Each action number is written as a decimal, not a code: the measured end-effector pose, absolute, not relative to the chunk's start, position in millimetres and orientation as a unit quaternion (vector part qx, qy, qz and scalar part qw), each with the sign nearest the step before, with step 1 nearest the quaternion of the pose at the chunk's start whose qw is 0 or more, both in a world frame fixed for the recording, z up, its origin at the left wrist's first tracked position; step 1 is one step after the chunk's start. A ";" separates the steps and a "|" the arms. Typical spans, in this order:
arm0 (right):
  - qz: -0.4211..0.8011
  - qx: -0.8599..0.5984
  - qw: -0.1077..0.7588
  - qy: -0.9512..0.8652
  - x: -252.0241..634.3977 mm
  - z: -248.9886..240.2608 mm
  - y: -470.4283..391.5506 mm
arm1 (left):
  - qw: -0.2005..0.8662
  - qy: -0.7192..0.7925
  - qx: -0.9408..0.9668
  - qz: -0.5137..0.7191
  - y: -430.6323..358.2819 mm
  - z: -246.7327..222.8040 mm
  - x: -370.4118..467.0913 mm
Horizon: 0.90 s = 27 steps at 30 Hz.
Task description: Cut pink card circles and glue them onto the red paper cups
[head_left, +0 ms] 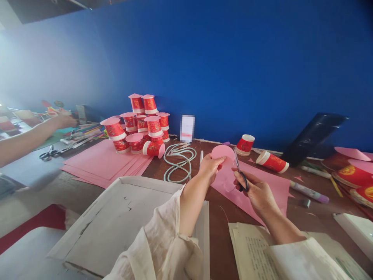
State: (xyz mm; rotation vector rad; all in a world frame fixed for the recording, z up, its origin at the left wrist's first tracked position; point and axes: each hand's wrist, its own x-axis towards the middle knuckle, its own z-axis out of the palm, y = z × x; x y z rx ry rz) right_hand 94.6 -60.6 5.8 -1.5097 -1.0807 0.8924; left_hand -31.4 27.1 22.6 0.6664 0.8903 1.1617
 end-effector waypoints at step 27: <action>0.370 -0.630 0.516 -0.447 95.4 6.1 -60.7 | 0.699 0.397 0.297 0.515 26.8 24.7 -32.6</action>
